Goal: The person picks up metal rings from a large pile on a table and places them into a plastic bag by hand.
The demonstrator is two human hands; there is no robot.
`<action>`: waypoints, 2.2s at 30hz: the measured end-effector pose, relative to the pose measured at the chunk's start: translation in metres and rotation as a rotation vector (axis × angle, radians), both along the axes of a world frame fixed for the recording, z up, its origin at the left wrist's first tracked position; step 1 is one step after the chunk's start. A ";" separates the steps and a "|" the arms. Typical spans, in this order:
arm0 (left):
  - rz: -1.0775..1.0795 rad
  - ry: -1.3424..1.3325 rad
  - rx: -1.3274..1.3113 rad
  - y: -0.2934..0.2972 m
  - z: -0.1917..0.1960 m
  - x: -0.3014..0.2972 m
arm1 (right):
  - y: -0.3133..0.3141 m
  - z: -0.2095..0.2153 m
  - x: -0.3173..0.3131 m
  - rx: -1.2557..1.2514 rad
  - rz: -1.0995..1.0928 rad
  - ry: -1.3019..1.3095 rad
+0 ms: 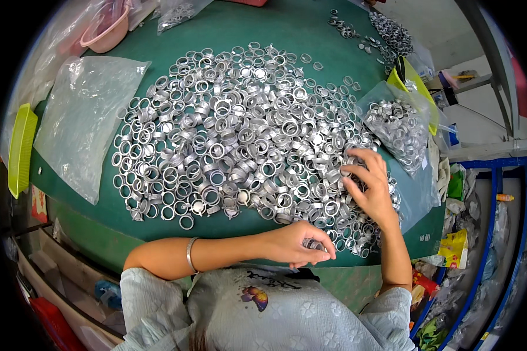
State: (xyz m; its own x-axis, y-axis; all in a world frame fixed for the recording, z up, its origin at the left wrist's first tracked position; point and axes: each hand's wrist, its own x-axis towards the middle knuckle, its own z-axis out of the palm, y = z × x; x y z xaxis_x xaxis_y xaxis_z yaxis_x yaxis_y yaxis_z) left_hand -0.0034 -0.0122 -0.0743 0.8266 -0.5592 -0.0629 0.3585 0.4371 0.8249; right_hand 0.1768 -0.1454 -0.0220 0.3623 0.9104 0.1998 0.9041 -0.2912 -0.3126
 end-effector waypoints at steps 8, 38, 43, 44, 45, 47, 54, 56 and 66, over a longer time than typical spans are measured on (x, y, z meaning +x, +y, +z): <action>0.004 -0.011 -0.003 -0.001 -0.002 -0.001 | -0.004 0.004 0.021 0.067 -0.144 -0.033; -0.017 0.027 0.045 -0.002 -0.002 0.001 | -0.038 -0.012 -0.063 0.145 0.125 -0.006; -0.013 0.031 0.037 -0.001 -0.004 0.000 | -0.011 0.002 -0.012 0.268 -0.110 0.090; -0.024 0.023 0.037 -0.001 -0.002 0.000 | -0.008 0.000 0.003 0.242 -0.128 0.102; -0.027 0.015 0.040 -0.001 -0.001 0.000 | -0.003 -0.003 0.015 0.199 -0.164 0.119; -0.034 0.012 0.032 -0.003 -0.002 0.000 | 0.005 -0.011 0.030 0.145 -0.149 0.037; -0.055 0.083 0.039 0.001 0.000 0.001 | 0.007 -0.027 0.042 0.124 -0.199 0.075; -0.053 0.089 0.036 0.001 -0.001 0.001 | 0.004 -0.028 0.043 0.159 -0.187 0.081; -0.024 0.085 -0.048 0.001 -0.002 0.003 | -0.014 -0.006 0.028 0.388 -0.408 0.449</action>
